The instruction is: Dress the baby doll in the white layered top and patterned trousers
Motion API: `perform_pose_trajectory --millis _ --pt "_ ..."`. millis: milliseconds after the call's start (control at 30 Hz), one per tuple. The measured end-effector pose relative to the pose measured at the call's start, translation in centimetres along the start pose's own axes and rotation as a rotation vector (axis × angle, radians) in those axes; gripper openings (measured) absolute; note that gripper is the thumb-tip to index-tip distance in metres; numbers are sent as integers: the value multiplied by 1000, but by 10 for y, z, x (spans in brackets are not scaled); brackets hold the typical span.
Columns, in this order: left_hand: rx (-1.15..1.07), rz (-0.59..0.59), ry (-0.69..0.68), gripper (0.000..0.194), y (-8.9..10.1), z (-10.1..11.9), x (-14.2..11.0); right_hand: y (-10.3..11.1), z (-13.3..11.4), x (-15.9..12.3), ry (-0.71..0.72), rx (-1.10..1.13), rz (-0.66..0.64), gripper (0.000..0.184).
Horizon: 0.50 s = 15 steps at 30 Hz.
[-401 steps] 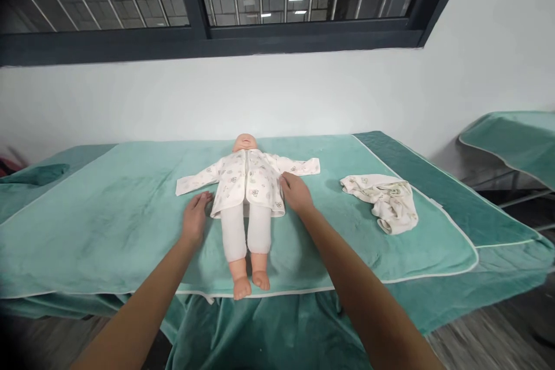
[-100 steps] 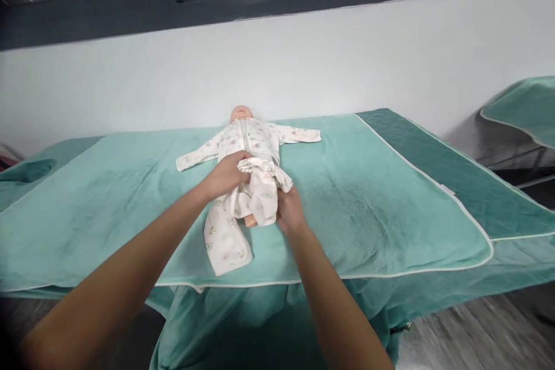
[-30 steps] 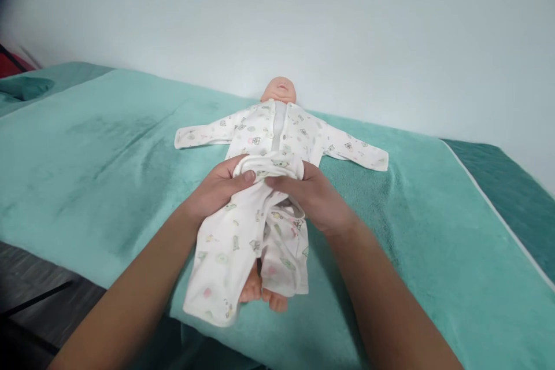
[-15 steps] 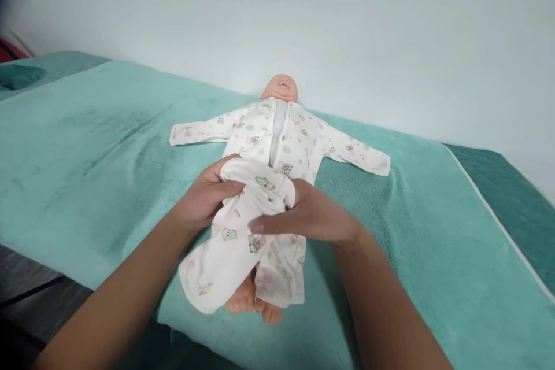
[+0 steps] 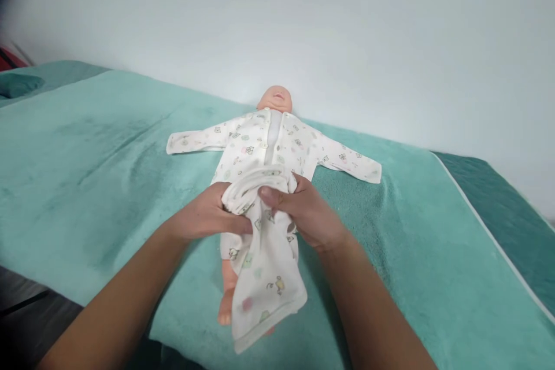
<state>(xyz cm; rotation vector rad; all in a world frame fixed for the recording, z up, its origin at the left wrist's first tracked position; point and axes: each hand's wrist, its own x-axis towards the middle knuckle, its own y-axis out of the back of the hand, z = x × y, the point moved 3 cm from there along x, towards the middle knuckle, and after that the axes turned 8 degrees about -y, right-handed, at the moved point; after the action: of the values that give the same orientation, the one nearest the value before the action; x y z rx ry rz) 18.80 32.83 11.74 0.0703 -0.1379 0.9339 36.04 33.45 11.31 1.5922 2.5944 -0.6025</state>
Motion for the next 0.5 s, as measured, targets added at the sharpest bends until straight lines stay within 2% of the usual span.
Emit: perform_pose_trajectory --millis 133,233,400,500 --pt "-274 243 -75 41 4 -7 -3 -2 -1 -2 -34 -85 -145 41" --pt "-393 347 -58 41 7 -11 -5 -5 -4 -4 -27 -88 -197 50" --pt "-410 392 -1 36 11 -13 -8 -13 -8 -6 18 -82 -201 32" --pt "-396 387 -44 37 11 -12 -9 -15 -8 -5 21 -123 -155 34"
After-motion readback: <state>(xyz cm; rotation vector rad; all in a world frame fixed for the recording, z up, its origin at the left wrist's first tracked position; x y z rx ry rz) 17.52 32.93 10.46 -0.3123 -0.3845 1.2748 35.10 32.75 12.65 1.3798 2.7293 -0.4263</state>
